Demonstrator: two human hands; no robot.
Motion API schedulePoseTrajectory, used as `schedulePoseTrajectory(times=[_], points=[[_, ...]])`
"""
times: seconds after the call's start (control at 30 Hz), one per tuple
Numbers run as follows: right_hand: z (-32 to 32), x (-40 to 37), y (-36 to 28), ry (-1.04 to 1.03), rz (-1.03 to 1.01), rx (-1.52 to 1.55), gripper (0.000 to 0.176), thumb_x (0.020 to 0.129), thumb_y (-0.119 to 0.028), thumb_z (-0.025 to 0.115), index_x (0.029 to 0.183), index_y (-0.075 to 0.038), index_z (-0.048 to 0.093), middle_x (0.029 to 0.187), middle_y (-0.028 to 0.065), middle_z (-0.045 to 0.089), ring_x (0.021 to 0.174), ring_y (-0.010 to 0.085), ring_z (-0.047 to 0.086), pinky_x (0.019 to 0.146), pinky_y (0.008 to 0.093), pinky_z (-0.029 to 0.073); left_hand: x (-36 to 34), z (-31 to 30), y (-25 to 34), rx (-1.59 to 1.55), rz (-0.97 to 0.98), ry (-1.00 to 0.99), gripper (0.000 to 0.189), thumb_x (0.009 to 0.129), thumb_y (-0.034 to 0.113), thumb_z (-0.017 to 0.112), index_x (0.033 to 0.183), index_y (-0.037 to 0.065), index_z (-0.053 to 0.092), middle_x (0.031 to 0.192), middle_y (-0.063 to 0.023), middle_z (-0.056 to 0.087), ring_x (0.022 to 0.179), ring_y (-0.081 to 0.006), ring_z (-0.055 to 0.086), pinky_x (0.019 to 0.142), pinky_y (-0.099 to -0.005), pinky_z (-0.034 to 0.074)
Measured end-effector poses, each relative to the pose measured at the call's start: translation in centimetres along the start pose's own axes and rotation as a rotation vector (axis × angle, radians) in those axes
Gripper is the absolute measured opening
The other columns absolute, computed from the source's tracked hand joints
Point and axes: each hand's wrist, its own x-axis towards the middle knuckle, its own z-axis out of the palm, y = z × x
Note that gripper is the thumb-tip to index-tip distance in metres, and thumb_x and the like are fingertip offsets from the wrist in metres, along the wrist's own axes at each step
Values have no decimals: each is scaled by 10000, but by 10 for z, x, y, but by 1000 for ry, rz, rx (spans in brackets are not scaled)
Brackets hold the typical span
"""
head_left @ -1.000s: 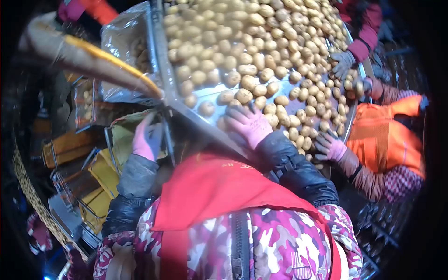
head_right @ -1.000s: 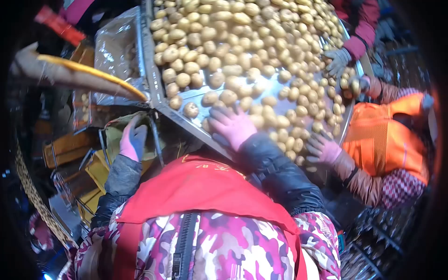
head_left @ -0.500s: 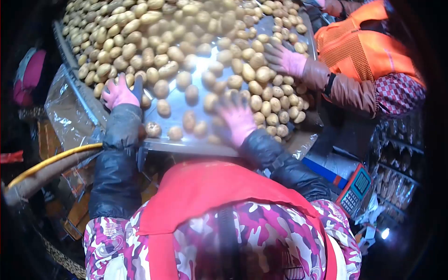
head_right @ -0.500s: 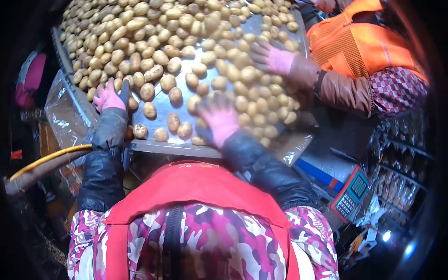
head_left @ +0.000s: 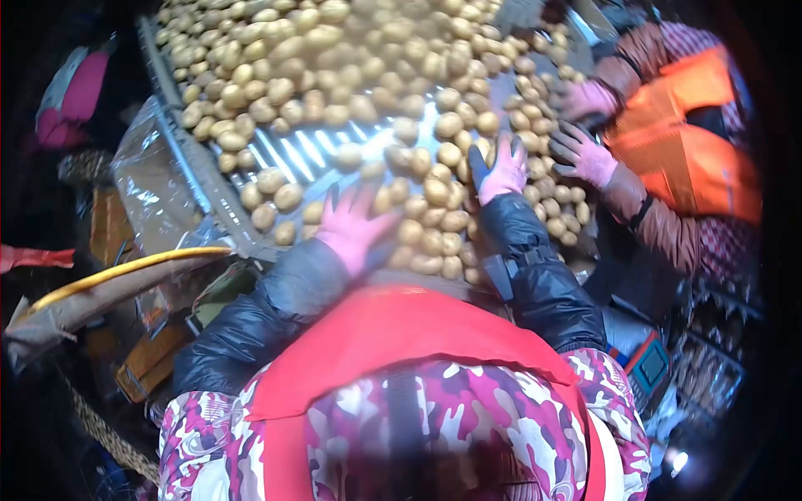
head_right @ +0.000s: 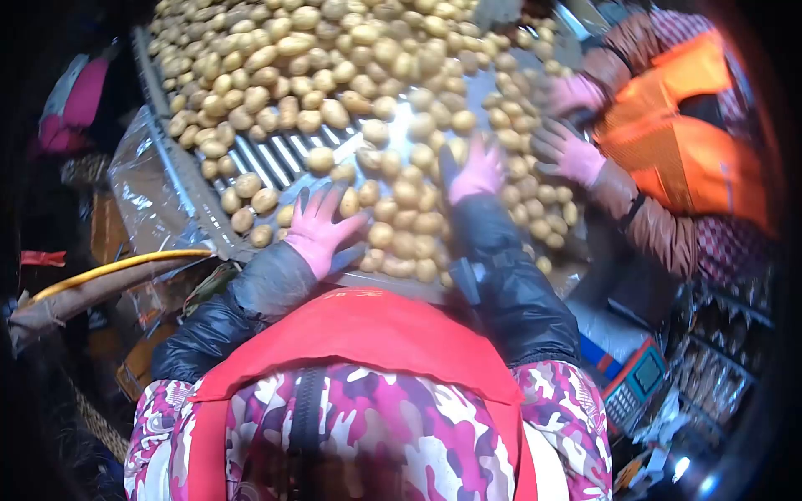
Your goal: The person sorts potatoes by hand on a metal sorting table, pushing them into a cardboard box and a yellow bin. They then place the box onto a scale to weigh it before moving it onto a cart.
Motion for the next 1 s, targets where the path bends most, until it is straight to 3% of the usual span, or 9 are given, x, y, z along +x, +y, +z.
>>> schedulePoseTrajectory(times=[0.1, 0.17, 0.37, 0.43, 0.63, 0.7, 0.83, 0.93, 1.0], points=[[-58, 23, -124, -720, -340, -89, 710, 918, -519, 673, 1480, -118, 509, 1440, 244, 534, 1353, 414, 497, 1142, 611, 324, -14, -2, -25, 177, -316, -55, 536, 825, 506, 745, 1280, 229, 687, 1557, -232, 384, 1432, -450, 363, 1169, -703, 223], [-16, 1, -154, -591, -694, -145, 505, 907, -441, 670, 1330, -176, 599, 1336, 138, 618, 1281, 336, 555, 1047, 538, 417, -17, -15, -46, 121, -478, 78, 480, 845, 488, 746, 1211, 179, 723, 1508, -229, 459, 1405, -445, 392, 1157, -660, 279], [31, 24, -199, -222, -971, 116, 549, 922, -381, 631, 1435, -201, 553, 1487, 128, 515, 1427, 339, 439, 1161, 589, 309, 28, -56, -124, 104, -691, 376, 346, 952, 356, 666, 1197, 119, 721, 1234, -209, 670, 1126, -408, 646, 976, -477, 521], [24, 62, -203, -323, -893, 99, 615, 865, -397, 707, 1431, -209, 557, 1502, 117, 510, 1435, 326, 435, 1174, 595, 294, 57, -74, -133, 78, -874, 8, 302, 982, 321, 588, 1165, 109, 700, 1213, -194, 672, 1108, -424, 646, 944, -512, 528], [9, 87, -123, -434, -817, 79, 590, 934, -464, 659, 1464, -235, 533, 1525, 85, 505, 1427, 350, 437, 1156, 623, 326, 58, -49, -120, 256, -810, 153, 410, 964, 383, 609, 1304, 153, 607, 1000, -178, 719, 946, -414, 712, 846, -522, 551], [-5, 84, -92, -329, -833, 58, 614, 937, -476, 654, 1473, -202, 533, 1518, 109, 506, 1435, 362, 430, 1137, 601, 349, 64, -45, -123, 291, -907, 5, 536, 966, 401, 612, 1439, 198, 461, 1014, -185, 730, 982, -362, 733, 842, -556, 535], [-36, 100, -45, -369, -621, -130, 591, 953, -499, 649, 1418, -137, 596, 1500, 176, 528, 1390, 378, 487, 1141, 542, 387, 95, -63, -135, 81, -997, -174, 568, 949, 348, 581, 1438, 80, 473, 1087, -265, 730, 1010, -430, 723, 905, -552, 552], [-65, 134, -53, -670, -271, 28, 565, 941, -479, 676, 1354, -95, 648, 1406, 191, 611, 1320, 379, 558, 1110, 470, 444, 117, -74, -140, 61, -944, -204, 481, 950, 270, 565, 1366, 35, 508, 1084, -268, 732, 1030, -421, 723, 906, -541, 559], [-61, 157, -66, -345, -424, 78, 527, 924, -431, 692, 1327, -91, 661, 1319, 199, 659, 1246, 379, 606, 1070, 459, 475, 123, -69, -136, 71, -961, -126, 462, 945, 237, 565, 1354, 27, 515, 1082, -267, 732, 1032, -420, 723, 906, -536, 561]])
